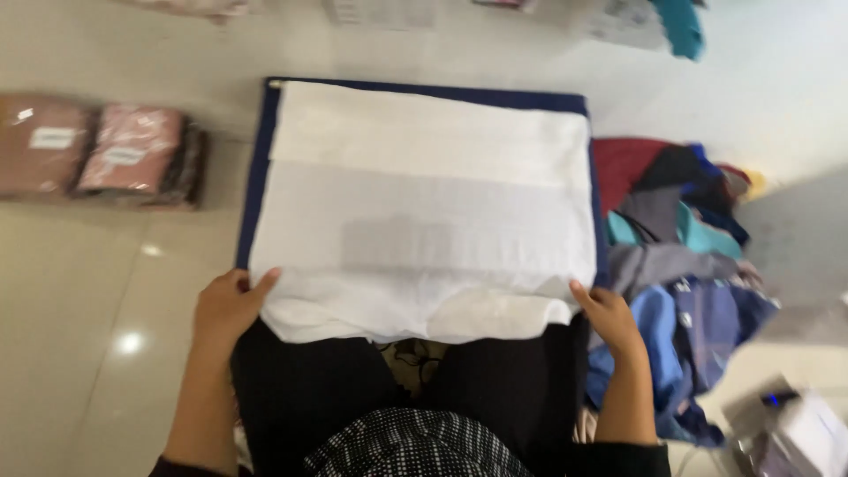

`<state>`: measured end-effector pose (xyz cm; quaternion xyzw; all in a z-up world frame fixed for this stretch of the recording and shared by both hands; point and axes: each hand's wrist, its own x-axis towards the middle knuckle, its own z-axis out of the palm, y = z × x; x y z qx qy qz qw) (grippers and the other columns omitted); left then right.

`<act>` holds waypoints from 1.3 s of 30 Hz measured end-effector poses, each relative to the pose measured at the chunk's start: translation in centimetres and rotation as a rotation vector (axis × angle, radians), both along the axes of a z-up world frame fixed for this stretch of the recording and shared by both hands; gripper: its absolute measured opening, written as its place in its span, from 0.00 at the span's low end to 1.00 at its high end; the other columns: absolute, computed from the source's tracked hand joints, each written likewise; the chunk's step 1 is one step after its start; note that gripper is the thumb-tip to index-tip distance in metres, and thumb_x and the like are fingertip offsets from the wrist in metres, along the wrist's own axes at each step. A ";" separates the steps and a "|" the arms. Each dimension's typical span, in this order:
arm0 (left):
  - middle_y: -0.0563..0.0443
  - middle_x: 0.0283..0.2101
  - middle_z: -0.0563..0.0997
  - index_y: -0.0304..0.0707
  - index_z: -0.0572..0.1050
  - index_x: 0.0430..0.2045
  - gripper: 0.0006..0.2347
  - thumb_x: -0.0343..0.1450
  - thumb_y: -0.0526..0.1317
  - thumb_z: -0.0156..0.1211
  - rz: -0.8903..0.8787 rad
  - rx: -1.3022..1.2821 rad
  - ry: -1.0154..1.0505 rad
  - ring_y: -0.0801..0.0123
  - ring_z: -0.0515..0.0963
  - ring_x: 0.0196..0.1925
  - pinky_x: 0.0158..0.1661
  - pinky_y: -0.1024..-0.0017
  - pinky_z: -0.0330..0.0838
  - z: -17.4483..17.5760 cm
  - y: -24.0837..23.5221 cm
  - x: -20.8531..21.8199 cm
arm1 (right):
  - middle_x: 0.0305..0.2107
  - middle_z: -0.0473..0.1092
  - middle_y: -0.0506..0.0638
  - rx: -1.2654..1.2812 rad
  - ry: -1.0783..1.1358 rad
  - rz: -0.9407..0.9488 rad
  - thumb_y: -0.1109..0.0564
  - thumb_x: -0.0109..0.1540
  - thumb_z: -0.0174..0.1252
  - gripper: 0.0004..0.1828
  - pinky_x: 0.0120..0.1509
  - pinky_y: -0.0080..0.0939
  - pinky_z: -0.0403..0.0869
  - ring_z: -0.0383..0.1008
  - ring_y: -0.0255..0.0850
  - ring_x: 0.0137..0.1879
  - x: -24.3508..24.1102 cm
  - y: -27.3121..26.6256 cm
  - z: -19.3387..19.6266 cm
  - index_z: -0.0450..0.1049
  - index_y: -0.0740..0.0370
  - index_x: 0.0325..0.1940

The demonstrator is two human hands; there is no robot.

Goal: The person folds a white patterned fabric on a blue surface, using a lint roller to clean it before folding it into a compact rectangle. The person then places the folded fabric into a clear plastic bag.

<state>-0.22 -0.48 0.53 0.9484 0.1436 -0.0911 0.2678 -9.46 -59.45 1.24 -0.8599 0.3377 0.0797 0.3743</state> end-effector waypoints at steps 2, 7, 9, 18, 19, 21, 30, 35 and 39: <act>0.44 0.29 0.82 0.32 0.80 0.28 0.27 0.67 0.64 0.59 0.053 0.000 -0.011 0.53 0.80 0.32 0.38 0.64 0.73 -0.5 0.2 -0.2 | 0.27 0.71 0.57 0.113 -0.065 -0.009 0.42 0.64 0.60 0.29 0.42 0.39 0.68 0.67 0.43 0.35 0.3 -0.2 -1.5 0.78 0.78 0.36; 0.46 0.26 0.80 0.36 0.78 0.23 0.21 0.70 0.58 0.58 0.019 -0.019 -0.006 0.55 0.78 0.29 0.37 0.64 0.72 -1.0 0.9 -0.4 | 0.35 0.74 0.62 0.366 -0.168 -0.081 0.61 0.63 0.63 0.16 0.46 0.40 0.68 0.69 0.45 0.40 0.2 -0.9 -3.3 0.77 0.83 0.45; 0.52 0.24 0.73 0.32 0.76 0.25 0.15 0.73 0.48 0.62 0.148 -0.424 -0.016 0.68 0.70 0.27 0.34 0.73 0.65 1.6 0.4 -0.8 | 0.51 0.71 0.65 0.755 -0.367 -0.195 0.62 0.69 0.51 0.18 0.59 0.37 0.67 0.70 0.47 0.55 -0.4 -0.8 -2.3 0.68 0.80 0.59; 0.44 0.39 0.81 0.25 0.79 0.45 0.14 0.73 0.41 0.61 0.197 -0.868 0.164 0.68 0.77 0.37 0.41 0.74 0.72 1.6 0.0 -0.6 | 0.44 0.74 0.63 0.822 -0.394 -0.182 0.57 0.70 0.54 0.16 0.51 0.41 0.73 0.75 0.47 0.46 -1.8 -3.4 -5.9 0.72 0.76 0.53; 0.44 0.39 0.81 0.25 0.79 0.45 0.14 0.73 0.41 0.61 0.181 -0.867 0.168 0.68 0.77 0.37 0.41 0.74 0.72 2.0 0.1 -0.6 | 0.44 0.74 0.63 0.819 -0.403 -0.195 0.57 0.70 0.54 0.16 0.51 0.41 0.73 0.75 0.47 0.46 -1.9 -1.9 -3.8 0.72 0.76 0.53; 0.45 0.30 0.79 0.24 0.80 0.30 0.12 0.71 0.40 0.66 0.190 -0.702 0.235 0.66 0.76 0.32 0.39 0.73 0.73 2.6 0.3 -1.1 | 0.41 0.76 0.75 0.648 -0.140 -0.138 0.71 0.60 0.59 0.18 0.53 0.50 0.74 0.76 0.58 0.43 -2.1 1.1 0.4 0.73 0.87 0.53; 0.43 0.50 0.75 0.28 0.71 0.51 0.11 0.76 0.34 0.50 0.300 -1.262 0.064 0.61 0.75 0.52 0.60 0.61 0.69 1.0 1.4 -1.2 | 0.46 0.73 0.66 0.927 -0.545 -0.077 0.64 0.68 0.51 0.19 0.54 0.45 0.75 0.75 0.49 0.46 -3.8 -0.8 -0.6 0.68 0.77 0.62; 0.45 0.42 0.76 0.32 0.72 0.48 0.09 0.81 0.39 0.50 0.275 -1.186 -0.138 0.65 0.76 0.45 0.48 0.66 0.74 1.5 0.2 -1.4 | 0.50 0.74 0.59 1.042 -0.870 -0.210 0.61 0.70 0.51 0.16 0.63 0.51 0.74 0.78 0.49 0.54 -2.8 -1.5 -3.1 0.69 0.67 0.62; 0.42 0.37 0.74 0.35 0.75 0.49 0.11 0.84 0.44 0.50 0.214 -0.756 -0.362 0.60 0.75 0.43 0.48 0.57 0.72 2.2 -0.6 -1.9 | 0.49 0.73 0.55 0.657 -0.996 -0.279 0.61 0.73 0.51 0.11 0.61 0.54 0.78 0.78 0.48 0.55 -2.8 0.1 -2.4 0.70 0.62 0.59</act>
